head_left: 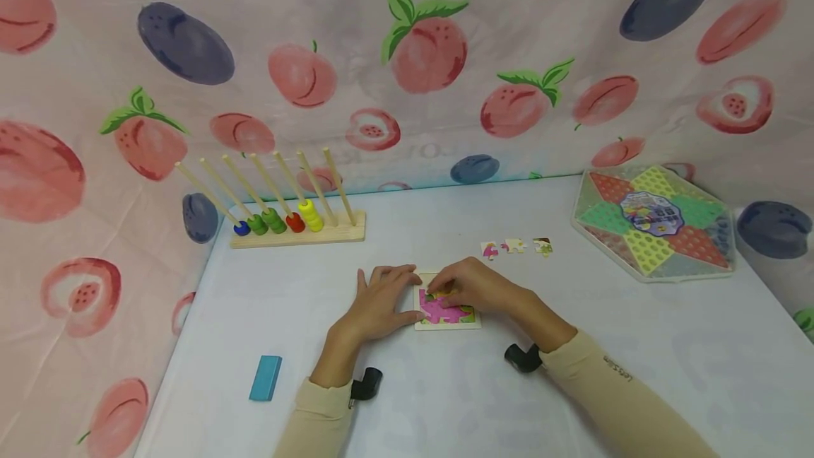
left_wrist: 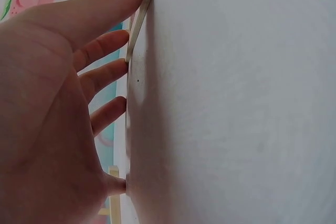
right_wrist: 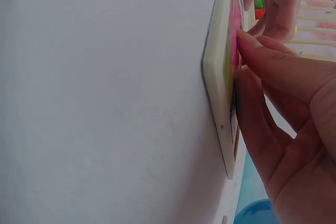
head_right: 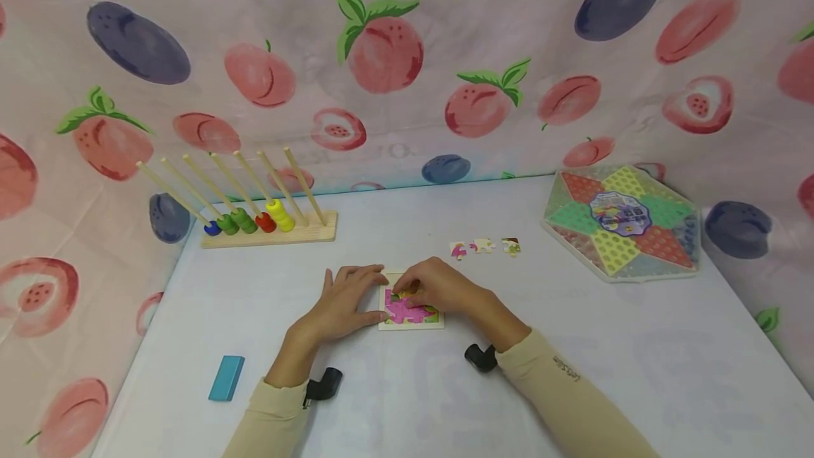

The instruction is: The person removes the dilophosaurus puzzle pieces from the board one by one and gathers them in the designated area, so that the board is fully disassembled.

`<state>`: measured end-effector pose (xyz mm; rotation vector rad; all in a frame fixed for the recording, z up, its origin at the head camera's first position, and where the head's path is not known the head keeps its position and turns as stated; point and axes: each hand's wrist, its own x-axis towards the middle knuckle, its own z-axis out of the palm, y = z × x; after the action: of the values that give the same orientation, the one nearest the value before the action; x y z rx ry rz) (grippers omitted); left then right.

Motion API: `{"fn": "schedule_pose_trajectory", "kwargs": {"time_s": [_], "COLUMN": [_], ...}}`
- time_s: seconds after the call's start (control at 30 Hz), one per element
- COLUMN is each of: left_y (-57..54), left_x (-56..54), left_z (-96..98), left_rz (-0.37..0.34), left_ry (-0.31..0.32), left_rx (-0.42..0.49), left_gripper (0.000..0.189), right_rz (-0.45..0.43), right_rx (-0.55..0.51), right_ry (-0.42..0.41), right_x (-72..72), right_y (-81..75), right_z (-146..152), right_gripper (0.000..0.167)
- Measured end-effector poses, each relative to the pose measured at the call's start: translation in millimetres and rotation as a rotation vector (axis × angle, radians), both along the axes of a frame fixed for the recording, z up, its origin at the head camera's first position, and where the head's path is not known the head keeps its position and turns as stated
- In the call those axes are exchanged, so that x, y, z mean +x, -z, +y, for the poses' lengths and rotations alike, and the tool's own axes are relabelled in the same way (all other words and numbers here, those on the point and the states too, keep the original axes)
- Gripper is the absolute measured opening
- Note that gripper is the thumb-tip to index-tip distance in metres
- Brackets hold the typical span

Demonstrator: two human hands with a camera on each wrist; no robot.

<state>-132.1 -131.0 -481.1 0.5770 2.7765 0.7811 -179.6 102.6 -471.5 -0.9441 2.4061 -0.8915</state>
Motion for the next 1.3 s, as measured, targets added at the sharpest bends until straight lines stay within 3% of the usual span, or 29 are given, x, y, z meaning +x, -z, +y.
{"fn": "schedule_pose_trajectory", "kwargs": {"time_s": [0.27, 0.83, 1.17, 1.3], "left_y": [2.4, 1.5, -0.3, 0.8], "left_x": [-1.2, -1.2, -0.5, -0.8], "left_z": [-0.2, 0.3, 0.7, 1.0], "left_rz": [-0.005, -0.003, -0.005, -0.003], "left_ry": [-0.001, -0.013, -0.02, -0.023], "left_rx": [-0.019, 0.007, -0.001, -0.007], "left_gripper": [0.054, 0.052, 0.052, 0.051], "right_rz": [-0.008, 0.013, 0.076, 0.044], "right_rx": [-0.039, -0.015, -0.035, -0.053], "right_ry": [0.003, 0.007, 0.013, 0.012], "right_x": [1.1, -1.2, 0.6, -0.4], "right_y": [1.7, 1.2, 2.1, 3.3], "right_z": [-1.0, -8.8, -5.7, -3.0], "right_gripper": [0.019, 0.015, 0.009, 0.008]}}
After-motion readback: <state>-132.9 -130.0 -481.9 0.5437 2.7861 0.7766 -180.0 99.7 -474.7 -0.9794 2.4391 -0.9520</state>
